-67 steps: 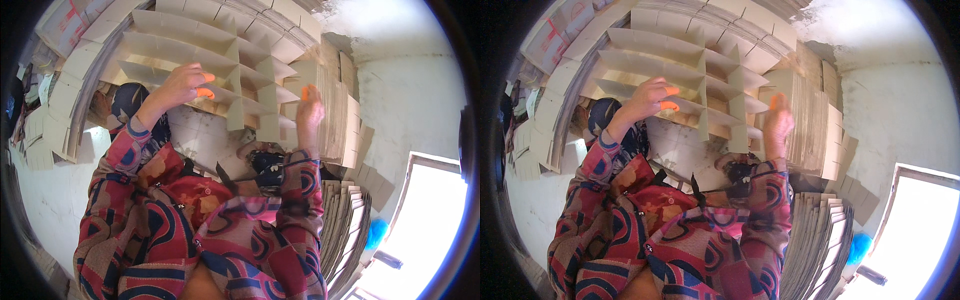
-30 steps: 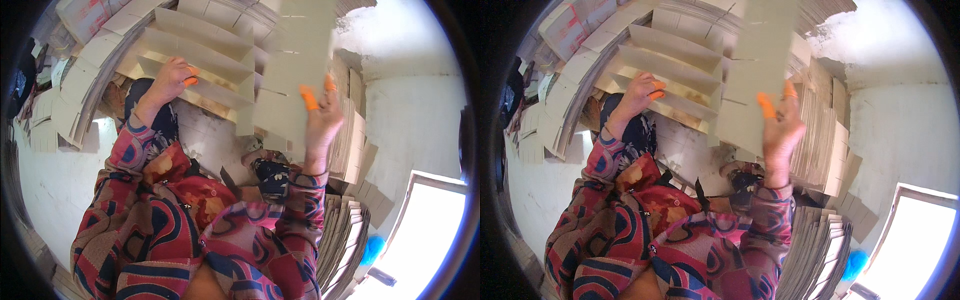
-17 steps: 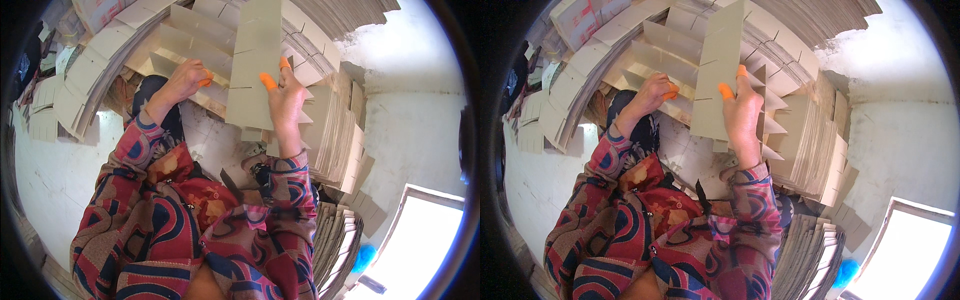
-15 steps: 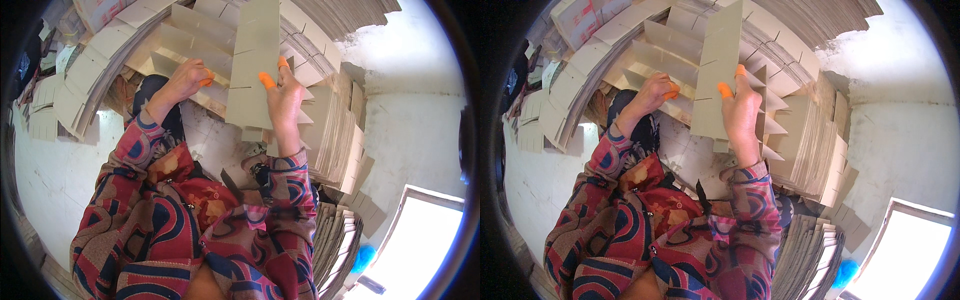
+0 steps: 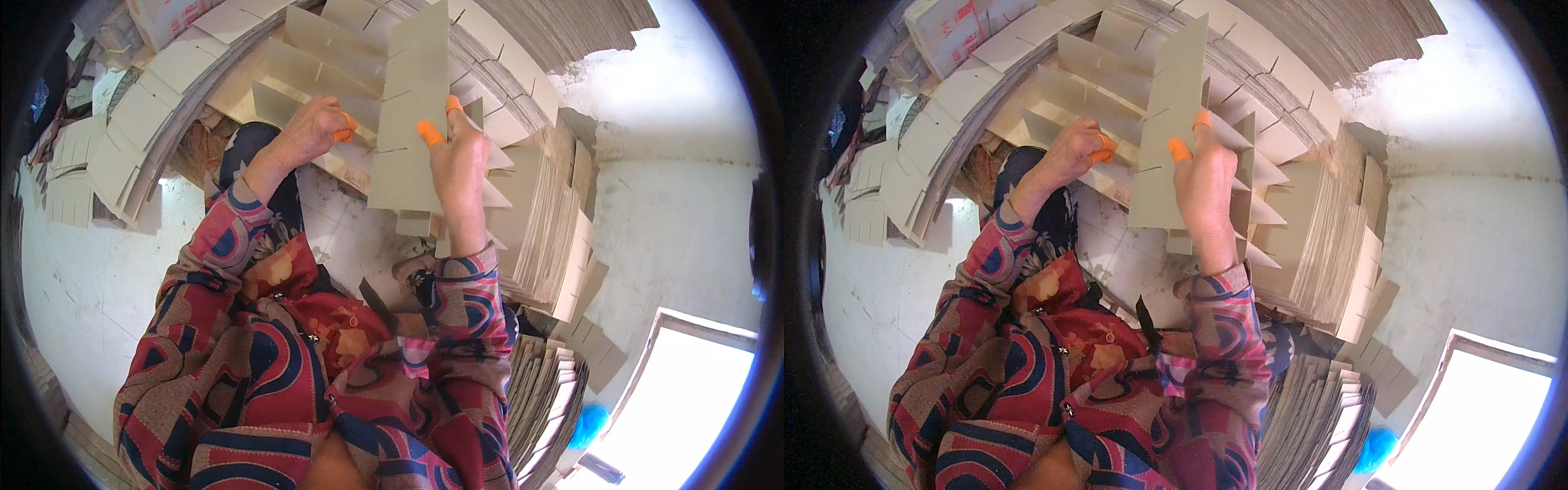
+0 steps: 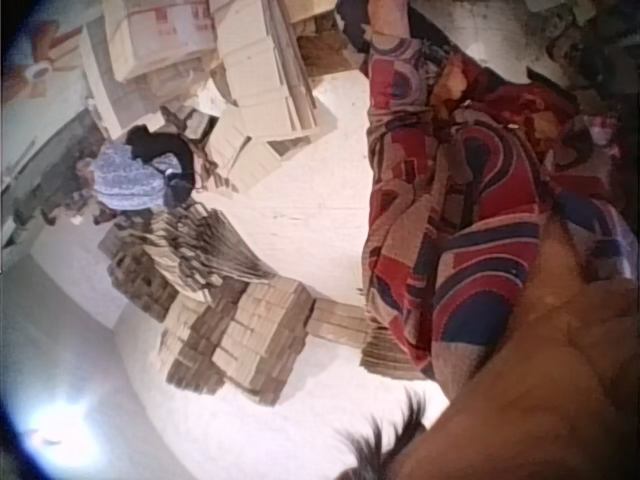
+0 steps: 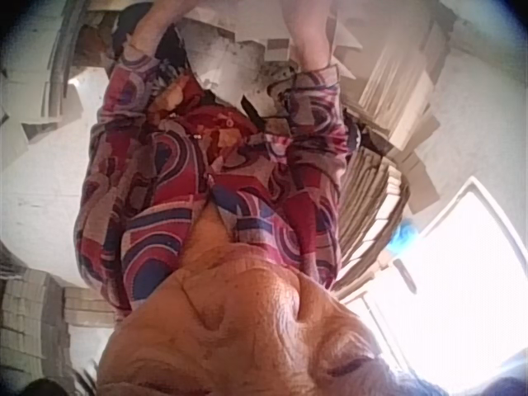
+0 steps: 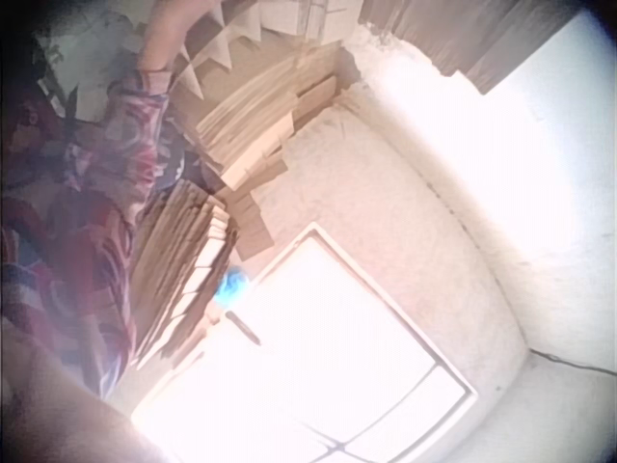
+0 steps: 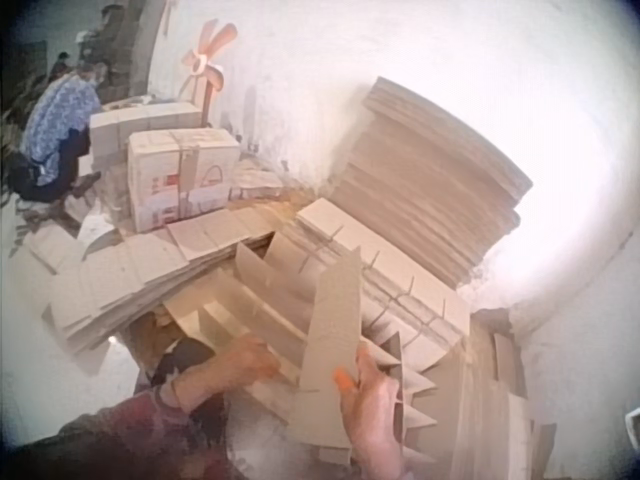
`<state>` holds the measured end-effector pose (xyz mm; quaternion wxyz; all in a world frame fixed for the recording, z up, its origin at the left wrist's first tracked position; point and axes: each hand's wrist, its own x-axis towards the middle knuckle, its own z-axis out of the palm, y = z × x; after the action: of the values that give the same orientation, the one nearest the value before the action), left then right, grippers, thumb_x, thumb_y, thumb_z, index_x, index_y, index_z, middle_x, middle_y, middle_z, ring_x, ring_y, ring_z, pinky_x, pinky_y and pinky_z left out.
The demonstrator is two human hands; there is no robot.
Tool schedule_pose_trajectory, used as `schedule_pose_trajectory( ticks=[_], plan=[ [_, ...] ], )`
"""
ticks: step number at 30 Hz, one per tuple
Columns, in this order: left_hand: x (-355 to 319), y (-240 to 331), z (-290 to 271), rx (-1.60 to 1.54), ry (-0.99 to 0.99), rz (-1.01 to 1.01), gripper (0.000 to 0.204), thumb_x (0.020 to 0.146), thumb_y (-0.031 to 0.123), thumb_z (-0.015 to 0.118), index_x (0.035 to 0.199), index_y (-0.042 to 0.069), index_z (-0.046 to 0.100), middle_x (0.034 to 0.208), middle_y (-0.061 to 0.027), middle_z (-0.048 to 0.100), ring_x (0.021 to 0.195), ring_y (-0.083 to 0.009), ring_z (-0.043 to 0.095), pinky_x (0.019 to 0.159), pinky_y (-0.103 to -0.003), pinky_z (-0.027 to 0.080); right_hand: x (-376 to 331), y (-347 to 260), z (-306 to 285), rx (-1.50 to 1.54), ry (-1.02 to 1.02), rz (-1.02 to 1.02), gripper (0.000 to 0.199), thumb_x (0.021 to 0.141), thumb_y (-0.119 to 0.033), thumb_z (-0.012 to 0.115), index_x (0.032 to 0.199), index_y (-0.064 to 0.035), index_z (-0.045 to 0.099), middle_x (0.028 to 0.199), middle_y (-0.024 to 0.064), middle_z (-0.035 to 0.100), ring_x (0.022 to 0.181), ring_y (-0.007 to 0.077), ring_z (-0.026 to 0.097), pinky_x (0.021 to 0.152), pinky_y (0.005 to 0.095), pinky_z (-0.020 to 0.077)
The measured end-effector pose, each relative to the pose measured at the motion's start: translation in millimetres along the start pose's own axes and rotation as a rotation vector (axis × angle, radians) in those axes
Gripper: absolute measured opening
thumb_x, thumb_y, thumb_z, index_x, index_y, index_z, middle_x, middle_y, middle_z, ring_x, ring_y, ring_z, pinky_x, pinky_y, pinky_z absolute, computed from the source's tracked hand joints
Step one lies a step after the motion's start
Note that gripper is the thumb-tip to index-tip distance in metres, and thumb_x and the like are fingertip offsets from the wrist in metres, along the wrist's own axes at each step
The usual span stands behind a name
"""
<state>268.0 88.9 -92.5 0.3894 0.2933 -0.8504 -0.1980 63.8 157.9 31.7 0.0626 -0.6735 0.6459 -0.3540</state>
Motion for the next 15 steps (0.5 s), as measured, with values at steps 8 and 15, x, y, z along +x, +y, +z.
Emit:
schedule_pose_trajectory(
  ticks=[8,15],
  plan=[
    [3.3,3.3,-1.8,0.026,-0.007,0.000,0.010,0.072,0.005,0.068,0.082,0.005,0.068,0.073,-0.0092,0.058,0.078,-0.0272,0.054,0.069,-0.037,0.043,5.3,21.3,20.1,-0.033,-0.047,-0.098,0.042,0.071,0.002,0.074,0.109,0.0099,0.058,0.072,0.0266,0.055,0.054,0.0238,0.042,0.055,0.0304,0.0442],
    [4.6,3.6,-1.8,0.031,-0.025,-0.054,0.011,0.071,0.003,0.065,0.081,0.006,0.068,0.073,-0.0095,0.057,0.079,-0.0275,0.053,0.070,-0.037,0.042,10.8,17.4,34.7,0.030,-0.134,-0.083,0.025,0.073,0.006,0.065,0.096,0.0088,0.056,0.069,0.0289,0.055,0.062,0.0418,0.055,0.054,0.0426,0.0454]
  ],
)
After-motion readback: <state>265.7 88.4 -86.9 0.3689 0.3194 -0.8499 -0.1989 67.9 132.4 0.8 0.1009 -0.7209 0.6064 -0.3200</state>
